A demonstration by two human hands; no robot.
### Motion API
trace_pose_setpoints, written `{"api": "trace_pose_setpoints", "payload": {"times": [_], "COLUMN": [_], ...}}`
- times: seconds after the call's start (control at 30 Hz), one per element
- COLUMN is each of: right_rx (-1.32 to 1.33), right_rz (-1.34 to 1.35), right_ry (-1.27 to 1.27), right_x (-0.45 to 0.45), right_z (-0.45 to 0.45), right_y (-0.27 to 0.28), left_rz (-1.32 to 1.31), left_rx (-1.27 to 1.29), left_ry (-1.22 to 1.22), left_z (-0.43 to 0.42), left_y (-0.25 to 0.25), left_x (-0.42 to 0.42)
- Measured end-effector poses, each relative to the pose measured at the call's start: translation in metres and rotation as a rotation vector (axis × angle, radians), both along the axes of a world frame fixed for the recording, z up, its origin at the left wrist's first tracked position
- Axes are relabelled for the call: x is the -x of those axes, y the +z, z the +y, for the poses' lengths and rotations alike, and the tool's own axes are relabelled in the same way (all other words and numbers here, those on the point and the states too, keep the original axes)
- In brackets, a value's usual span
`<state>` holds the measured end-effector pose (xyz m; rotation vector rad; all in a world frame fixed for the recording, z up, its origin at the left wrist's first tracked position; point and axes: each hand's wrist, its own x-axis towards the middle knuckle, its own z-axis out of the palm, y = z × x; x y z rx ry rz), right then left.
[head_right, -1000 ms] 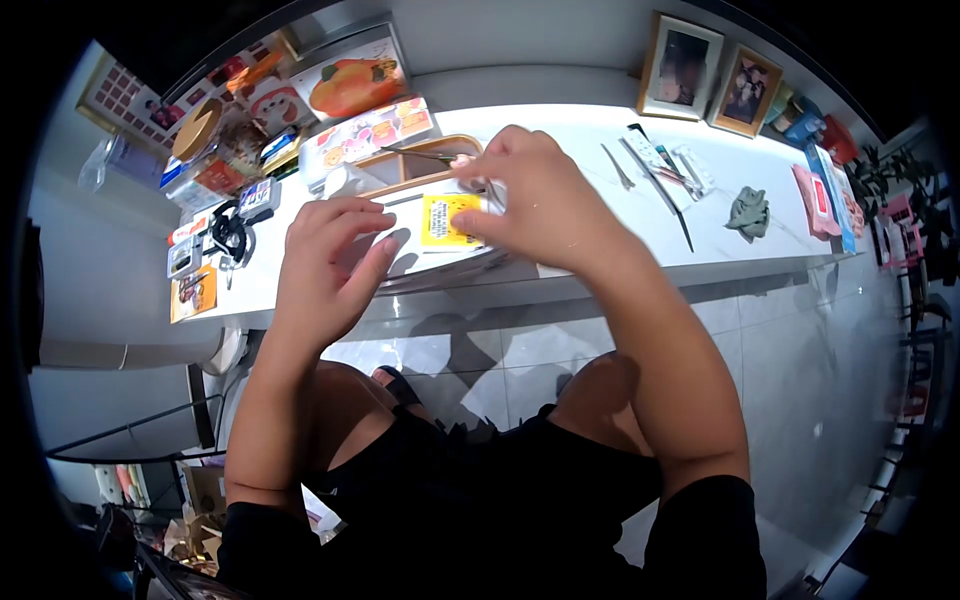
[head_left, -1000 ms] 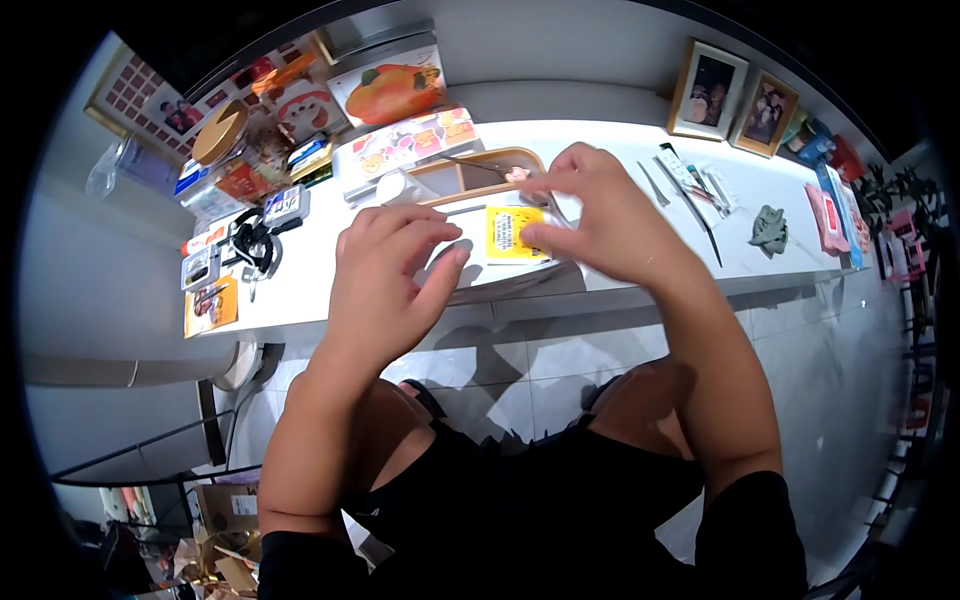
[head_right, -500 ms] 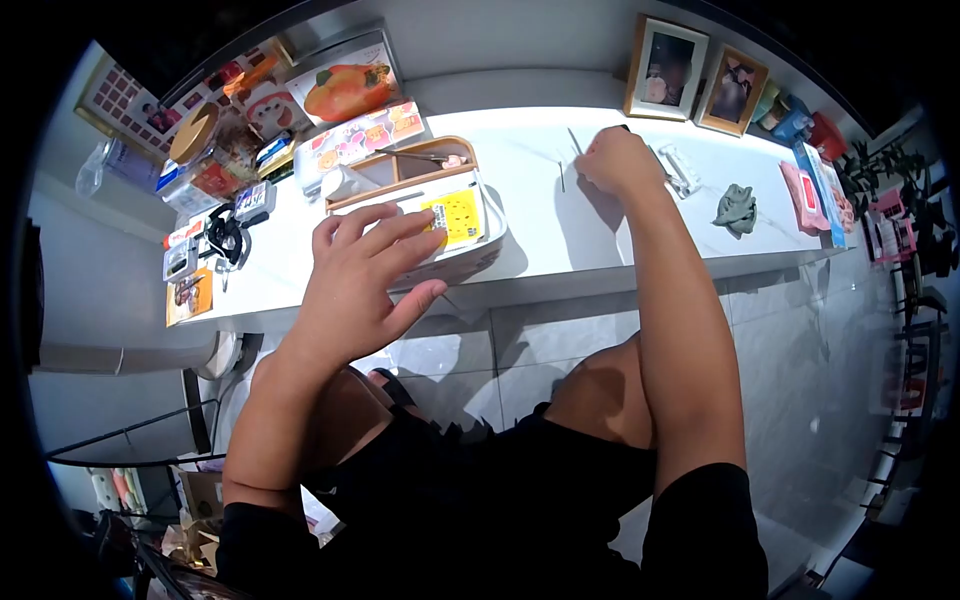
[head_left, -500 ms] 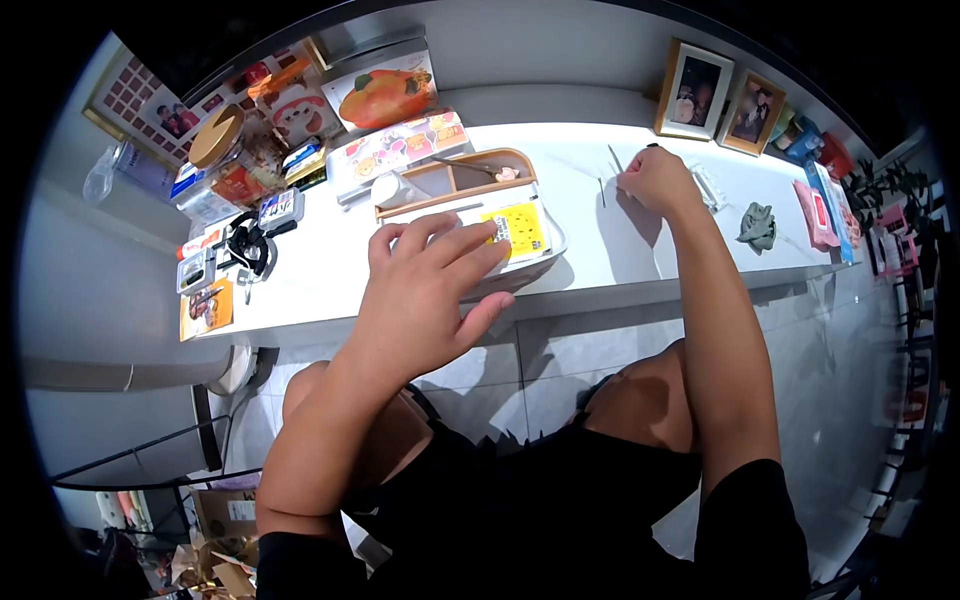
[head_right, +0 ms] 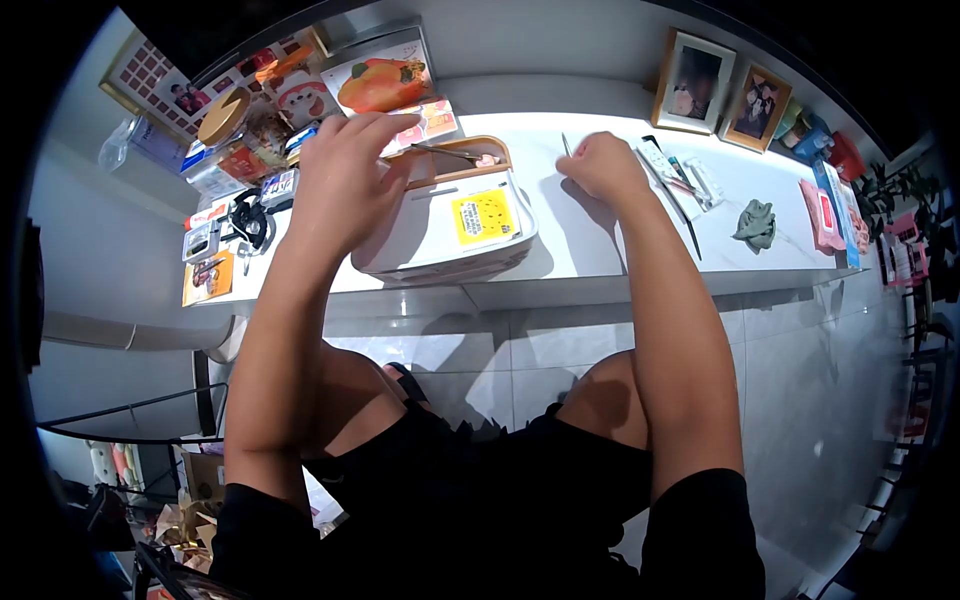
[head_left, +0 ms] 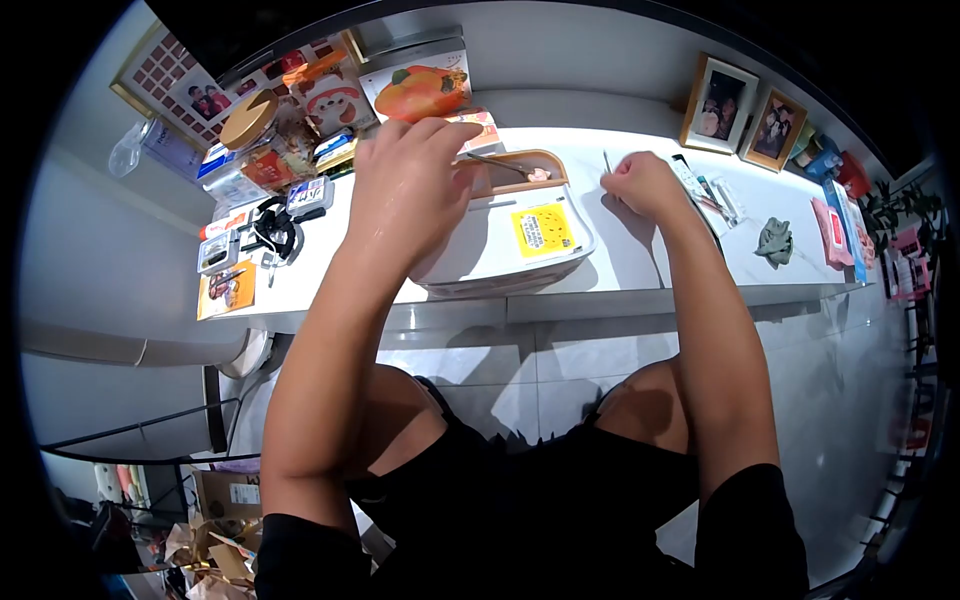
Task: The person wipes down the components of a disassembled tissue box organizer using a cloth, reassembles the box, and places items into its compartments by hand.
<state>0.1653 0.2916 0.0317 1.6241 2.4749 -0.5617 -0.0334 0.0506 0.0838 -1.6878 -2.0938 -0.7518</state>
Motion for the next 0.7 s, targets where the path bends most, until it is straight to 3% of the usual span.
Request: {"api": "trace_pose_setpoints", "payload": {"times": [0.07,0.1,0.2,0.27,0.33,0.4,0.57,0.63,0.7], "right_rx": [0.035,0.005,0.07,0.145,0.147,0.159,0.205,0.097,-0.005], "right_rz": [0.683,0.835,1.028,1.214,1.206,1.185,1.006,0.947,0.836], "right_ry": [0.004,0.031,0.121,0.237,0.242,0.262,0.342,0.556,0.602], "right_x": [-0.001,0.005,0.02,0.031,0.04,0.047,0.07,0.081,0.088], "right_z": [-0.007,-0.018,-0.038,-0.045,-0.053,-0.06,-0.076,-0.085,-0.091], "right_y": [0.001,0.009,0.021,0.019,0.023,0.029,0.038,0.039,0.039], "left_rz": [0.02,0.021,-0.069,-0.055,-0.039,-0.112,-0.067,-0.028,-0.063], "left_rx": [0.132,0.126,0.361,0.284,0.203,-0.034,-0.056,0.015,0.028], "left_ry": [0.054,0.06,0.056,0.066,0.071,-0.017,0.047,0.088,0.077], "left_z": [0.011,0.015,0.017,0.016,0.014,0.003,-0.032,-0.037,-0.033], "left_y": [0.003,0.004,0.008,0.007,0.008,0.011,0.021,0.021,0.015], "left_x": [0.003,0.006,0.007,0.009,0.013,0.021,0.023,0.019,0.019]}}
